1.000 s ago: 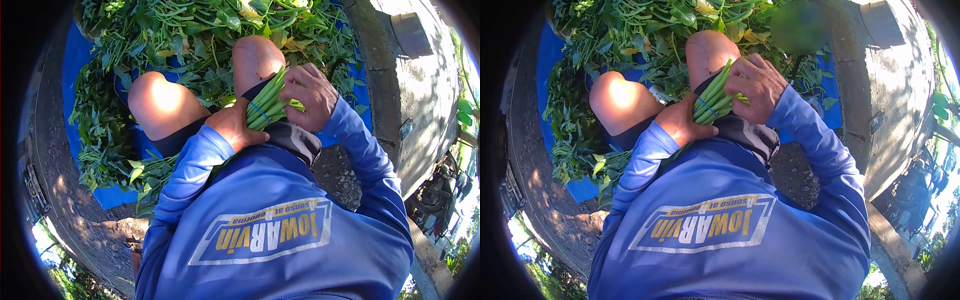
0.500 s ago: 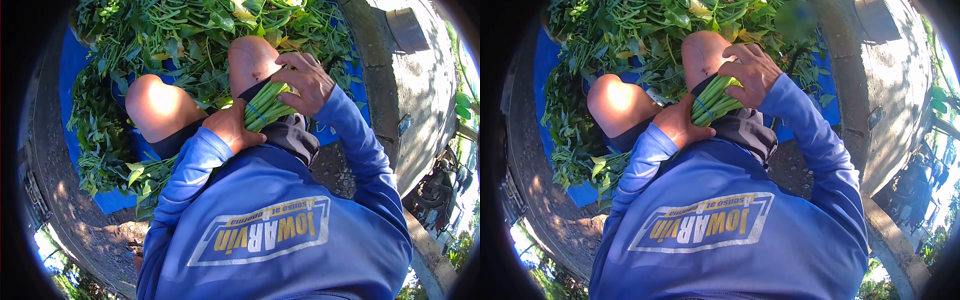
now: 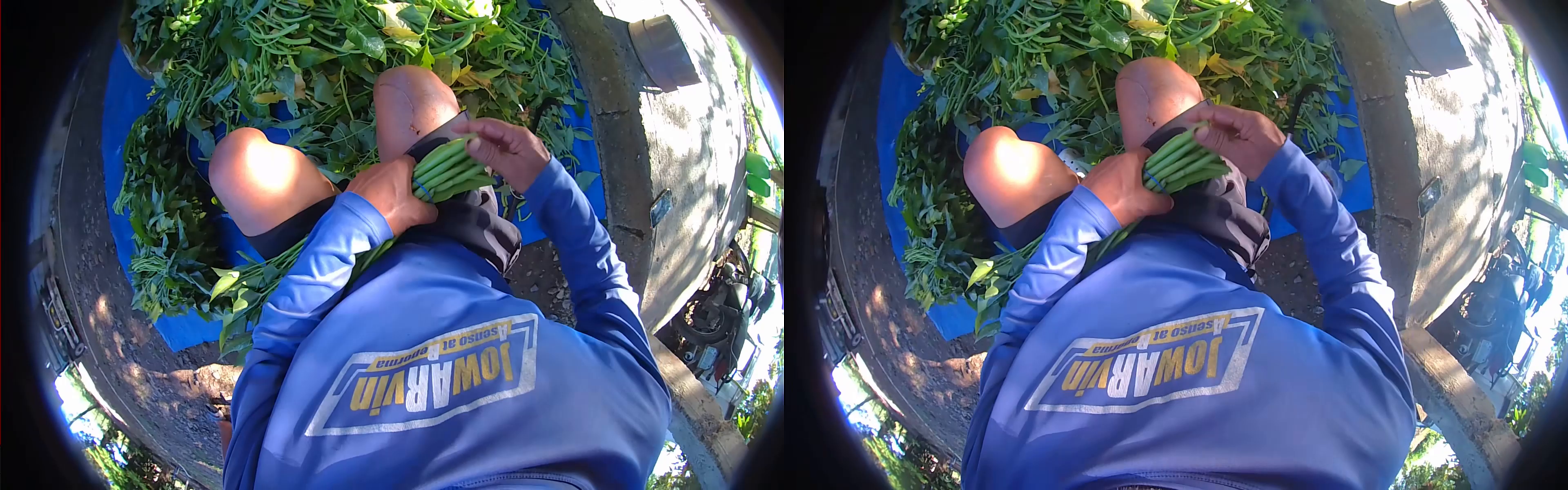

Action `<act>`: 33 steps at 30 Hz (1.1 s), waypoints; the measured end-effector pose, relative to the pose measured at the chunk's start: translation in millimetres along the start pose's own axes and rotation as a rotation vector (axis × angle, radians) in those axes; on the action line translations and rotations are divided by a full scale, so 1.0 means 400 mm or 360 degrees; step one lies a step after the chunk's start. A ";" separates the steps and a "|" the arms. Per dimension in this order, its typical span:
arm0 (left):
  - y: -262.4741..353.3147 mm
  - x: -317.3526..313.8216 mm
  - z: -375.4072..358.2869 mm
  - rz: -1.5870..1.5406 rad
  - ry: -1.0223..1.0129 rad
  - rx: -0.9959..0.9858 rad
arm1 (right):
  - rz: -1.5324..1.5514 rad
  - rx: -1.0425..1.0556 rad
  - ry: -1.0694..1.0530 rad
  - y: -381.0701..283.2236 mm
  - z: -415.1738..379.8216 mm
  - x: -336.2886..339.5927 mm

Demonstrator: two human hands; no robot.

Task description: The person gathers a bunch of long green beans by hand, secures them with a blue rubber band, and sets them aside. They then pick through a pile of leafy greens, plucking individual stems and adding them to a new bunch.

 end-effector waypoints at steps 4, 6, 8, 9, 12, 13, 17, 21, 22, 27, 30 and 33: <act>-0.021 0.111 -0.022 -0.0631 -0.0009 -0.0156 | 0.0864 -0.0015 0.0439 0.050 -0.033 0.065; -0.017 0.158 -0.054 -0.0928 0.0076 -0.0138 | 0.1045 0.0000 0.0174 0.010 -0.036 -0.013; 0.005 0.191 -0.081 -0.0948 0.0106 -0.0125 | 0.1182 0.0191 0.0187 -0.094 -0.012 -0.082; 0.017 0.197 -0.090 -0.0969 0.0108 -0.0122 | 0.1267 0.0311 0.0269 -0.145 -0.008 -0.100; 0.019 0.206 -0.103 -0.0892 0.0243 -0.0248 | 0.1439 0.0446 0.0466 -0.195 0.038 -0.102; 0.032 0.212 -0.117 -0.0840 0.0272 -0.0275 | 0.1407 0.0466 0.0477 -0.200 0.049 -0.101; 0.047 0.183 -0.136 -0.1205 0.0209 -0.0427 | 0.1512 0.0438 0.0479 -0.186 0.097 -0.135; 0.012 0.130 -0.113 -0.0898 -0.0087 -0.0279 | 0.1980 0.0277 0.0222 -0.224 0.149 -0.190; 0.002 0.131 -0.100 -0.1082 -0.0268 -0.0258 | 0.1966 0.0299 0.0124 -0.251 0.152 -0.197; -0.011 0.174 -0.167 -0.1459 -0.0482 -0.0393 | 0.2004 0.0921 -0.0167 -0.382 0.115 -0.237; -0.038 0.185 -0.167 -0.1517 -0.0489 -0.0467 | 0.1615 0.0800 -0.0048 -0.421 0.130 -0.246; -0.042 0.219 -0.186 -0.1456 -0.0364 -0.0484 | 0.1546 0.0755 -0.0022 -0.451 0.171 -0.253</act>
Point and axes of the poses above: each hand's wrist, its own z-axis towards the middle knuckle, its own x-axis out of the back of the hand, y = z × x, the point moved 7 cm from there along z, towards the middle knuckle, and after that the axes turned 1 degree about x, right-handed, at the moved point
